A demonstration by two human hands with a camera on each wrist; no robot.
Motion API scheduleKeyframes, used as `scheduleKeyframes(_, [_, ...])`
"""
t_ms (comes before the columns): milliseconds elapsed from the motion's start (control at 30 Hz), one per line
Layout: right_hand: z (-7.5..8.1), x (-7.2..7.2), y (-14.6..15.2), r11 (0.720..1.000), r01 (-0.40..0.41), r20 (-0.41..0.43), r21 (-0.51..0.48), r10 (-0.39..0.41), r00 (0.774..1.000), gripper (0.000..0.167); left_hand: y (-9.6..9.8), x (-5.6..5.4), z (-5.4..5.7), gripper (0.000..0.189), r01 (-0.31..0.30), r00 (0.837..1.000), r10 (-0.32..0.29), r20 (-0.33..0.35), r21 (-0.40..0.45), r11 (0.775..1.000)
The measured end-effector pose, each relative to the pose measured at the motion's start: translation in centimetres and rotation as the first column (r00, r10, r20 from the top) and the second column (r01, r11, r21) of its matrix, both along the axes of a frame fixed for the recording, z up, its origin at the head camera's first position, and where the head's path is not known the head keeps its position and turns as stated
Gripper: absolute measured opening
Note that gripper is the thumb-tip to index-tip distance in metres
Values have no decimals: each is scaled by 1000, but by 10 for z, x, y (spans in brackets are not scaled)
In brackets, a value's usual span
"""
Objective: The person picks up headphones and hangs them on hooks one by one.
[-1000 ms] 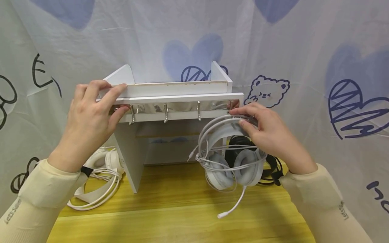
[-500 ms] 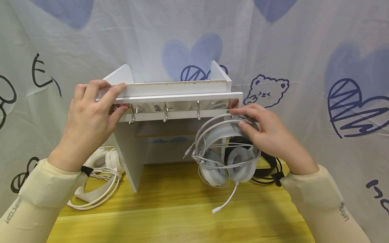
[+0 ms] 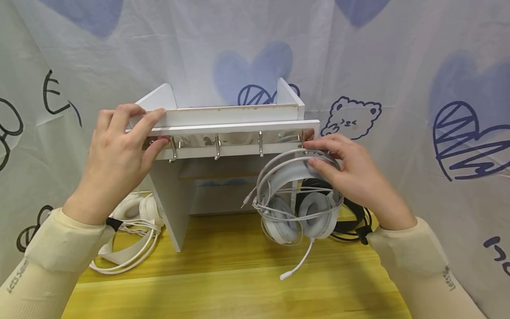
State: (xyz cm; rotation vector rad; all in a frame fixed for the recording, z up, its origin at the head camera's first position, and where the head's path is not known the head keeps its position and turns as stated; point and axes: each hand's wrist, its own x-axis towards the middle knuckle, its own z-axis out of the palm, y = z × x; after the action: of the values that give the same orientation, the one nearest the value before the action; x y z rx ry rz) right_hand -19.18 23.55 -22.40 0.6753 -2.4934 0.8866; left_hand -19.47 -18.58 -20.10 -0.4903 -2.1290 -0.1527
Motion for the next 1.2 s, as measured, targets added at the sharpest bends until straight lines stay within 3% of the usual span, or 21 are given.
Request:
scheduleKeyframes(500, [-5, -2, 3, 1000, 10, -1, -12, -10, 1000, 36, -1, 1, -3, 45, 8, 1000, -8, -27, -1, 1000])
scheduleKeyframes(667, [-5, -5, 13, 999, 19, 30, -28, -18, 999, 34, -1, 0, -5, 45, 1, 1000, -1, -20, -11, 1000])
scheduleKeyframes(867, [-10, -12, 28, 995, 82, 92, -54, -77, 993, 36, 0, 0, -6, 45, -2, 1000, 2, -4, -7, 1000])
scheduleKeyframes(1033, [-24, -22, 43, 989, 147, 172, 2, -145, 974, 43, 0, 1, -6, 45, -5, 1000, 5, 13, -8, 1000])
scheduleKeyframes(1200, [-58, -38, 70, 981, 166, 290, 99, -187, 938, 54, 0, 1, -6, 45, -6, 1000, 7, 16, -7, 1000])
